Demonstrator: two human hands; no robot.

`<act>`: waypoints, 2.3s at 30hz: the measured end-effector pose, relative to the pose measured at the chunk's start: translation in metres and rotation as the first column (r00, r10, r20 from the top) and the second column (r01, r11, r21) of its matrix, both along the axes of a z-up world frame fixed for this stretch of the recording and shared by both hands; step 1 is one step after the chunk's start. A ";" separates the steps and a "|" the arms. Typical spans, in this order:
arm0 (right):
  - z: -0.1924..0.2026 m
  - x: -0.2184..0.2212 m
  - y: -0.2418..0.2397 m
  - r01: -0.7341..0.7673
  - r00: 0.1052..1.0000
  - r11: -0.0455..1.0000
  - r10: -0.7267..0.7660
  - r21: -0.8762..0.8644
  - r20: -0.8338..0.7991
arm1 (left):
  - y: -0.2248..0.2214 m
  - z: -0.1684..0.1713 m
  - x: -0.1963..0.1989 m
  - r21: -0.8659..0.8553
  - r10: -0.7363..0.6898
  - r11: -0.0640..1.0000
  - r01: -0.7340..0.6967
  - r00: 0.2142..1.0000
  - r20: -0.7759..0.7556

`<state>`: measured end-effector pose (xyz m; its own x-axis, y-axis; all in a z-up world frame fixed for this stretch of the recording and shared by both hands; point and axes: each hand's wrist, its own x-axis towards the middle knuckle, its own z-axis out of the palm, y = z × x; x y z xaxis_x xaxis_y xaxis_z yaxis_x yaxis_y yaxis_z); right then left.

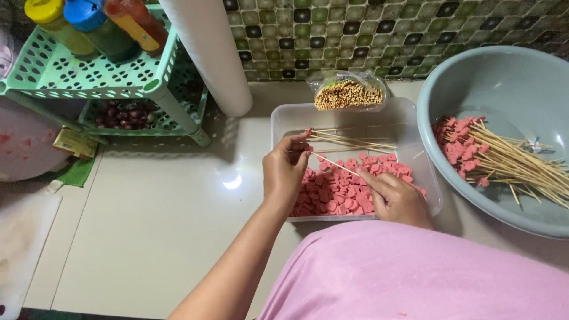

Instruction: Skewering small heart-shaped pink food items onto wooden sticks for food preparation.

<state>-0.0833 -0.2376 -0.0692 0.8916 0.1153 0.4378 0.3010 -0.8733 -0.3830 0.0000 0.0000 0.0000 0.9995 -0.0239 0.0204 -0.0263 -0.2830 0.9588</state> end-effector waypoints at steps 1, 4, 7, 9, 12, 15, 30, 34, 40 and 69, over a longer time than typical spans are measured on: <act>0.002 -0.001 0.002 0.005 1.000 1.000 -0.005 0.013 0.003 | 0.001 -0.001 0.002 0.027 -0.022 0.999 0.022 1.000 0.021; 0.006 -0.001 0.003 -0.002 1.000 1.000 0.001 0.017 0.019 | 0.002 -0.005 0.005 0.070 -0.063 0.996 0.059 0.996 0.060; 0.006 0.000 0.003 -0.007 0.999 1.000 0.007 -0.007 0.031 | 0.003 -0.009 0.007 0.106 -0.099 0.990 0.088 0.990 0.100; 0.002 -0.001 0.004 0.001 1.000 1.000 0.000 -0.022 0.029 | 0.003 -0.013 0.006 0.125 -0.119 0.987 0.104 0.986 0.120; -0.004 0.003 0.001 0.037 0.999 0.999 -0.037 0.004 -0.007 | 0.003 -0.015 0.007 0.229 -0.136 0.970 0.079 0.960 0.243; -0.009 -0.001 -0.001 0.037 0.998 0.999 -0.038 -0.012 -0.055 | 0.002 -0.019 -0.002 0.376 -0.175 0.926 0.041 0.928 0.329; 0.025 -0.006 0.007 0.056 0.969 0.996 -0.038 0.068 -0.244 | -0.012 -0.022 -0.023 0.513 -0.141 0.858 -0.031 0.946 0.292; 0.016 -0.002 0.002 0.020 0.972 0.998 -0.006 0.059 -0.236 | -0.017 -0.020 -0.026 0.545 -0.134 0.837 -0.042 0.951 0.280; 0.010 0.000 -0.001 -0.029 0.973 0.996 0.047 0.084 -0.225 | -0.026 -0.017 -0.033 0.588 -0.075 0.799 -0.126 0.949 0.306; -0.026 0.136 -0.005 -0.475 0.800 0.878 0.406 -0.052 -0.442 | -0.033 -0.063 -0.024 0.805 -0.286 0.569 0.168 0.958 0.002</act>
<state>0.0527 -0.2430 -0.0951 0.8189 0.5738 -0.0076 0.5153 -0.7411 -0.4303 -0.0236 -0.0332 -0.0635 0.9492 -0.3147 -0.0052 -0.2942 -0.8928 0.3410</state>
